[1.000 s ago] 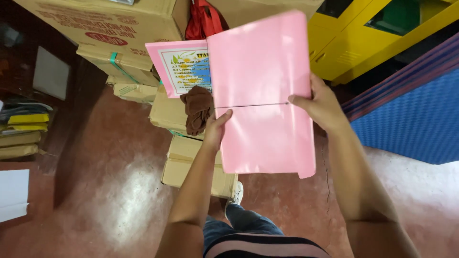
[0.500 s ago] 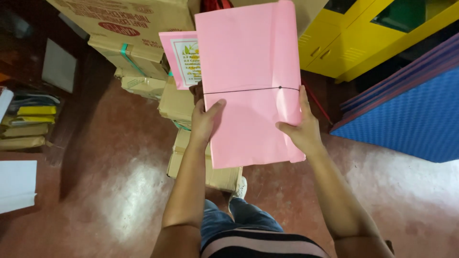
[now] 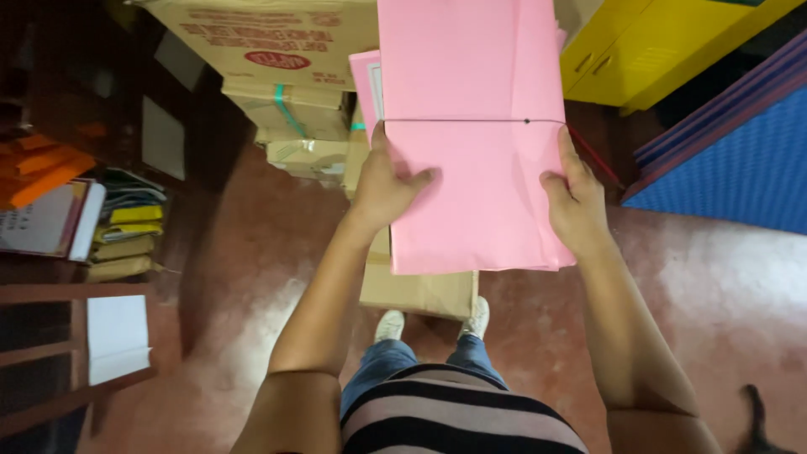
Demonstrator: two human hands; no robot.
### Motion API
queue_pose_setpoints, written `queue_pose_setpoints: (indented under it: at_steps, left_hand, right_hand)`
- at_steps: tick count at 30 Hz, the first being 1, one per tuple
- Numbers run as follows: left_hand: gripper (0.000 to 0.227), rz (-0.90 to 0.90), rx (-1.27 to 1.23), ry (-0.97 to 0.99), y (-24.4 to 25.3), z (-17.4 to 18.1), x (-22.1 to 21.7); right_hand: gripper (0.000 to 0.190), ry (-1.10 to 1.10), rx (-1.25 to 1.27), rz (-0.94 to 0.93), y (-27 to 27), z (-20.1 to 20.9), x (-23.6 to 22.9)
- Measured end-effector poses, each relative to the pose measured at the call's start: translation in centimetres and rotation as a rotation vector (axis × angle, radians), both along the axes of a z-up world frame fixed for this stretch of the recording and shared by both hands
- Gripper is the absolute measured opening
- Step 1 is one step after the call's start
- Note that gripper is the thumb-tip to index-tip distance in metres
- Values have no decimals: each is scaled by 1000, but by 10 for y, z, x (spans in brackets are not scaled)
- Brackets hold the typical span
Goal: Wiping and organizing folders and boxes in a storage area.
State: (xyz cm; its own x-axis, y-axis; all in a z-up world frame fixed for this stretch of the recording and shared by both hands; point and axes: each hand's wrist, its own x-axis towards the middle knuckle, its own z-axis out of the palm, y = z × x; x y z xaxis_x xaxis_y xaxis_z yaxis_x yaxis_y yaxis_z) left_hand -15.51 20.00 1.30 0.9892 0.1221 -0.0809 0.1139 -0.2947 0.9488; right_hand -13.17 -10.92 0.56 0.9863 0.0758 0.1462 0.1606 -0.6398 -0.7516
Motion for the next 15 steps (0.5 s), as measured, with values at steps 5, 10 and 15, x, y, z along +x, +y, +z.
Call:
queue_pose_setpoints:
  at_steps: [5,10,15]
  left_hand:
    - [106,-16,34,-19,34,43,-11]
    - [105,11,-30,-55,42,47,-6]
    - [97,16,-12,-182,39,32,-2]
  right_hand:
    - [66,28,45,-41,45,38,-34]
    - [66,23,30,-67,55,62,-31]
    - [65,-23,-143,-5,47,81,-24]
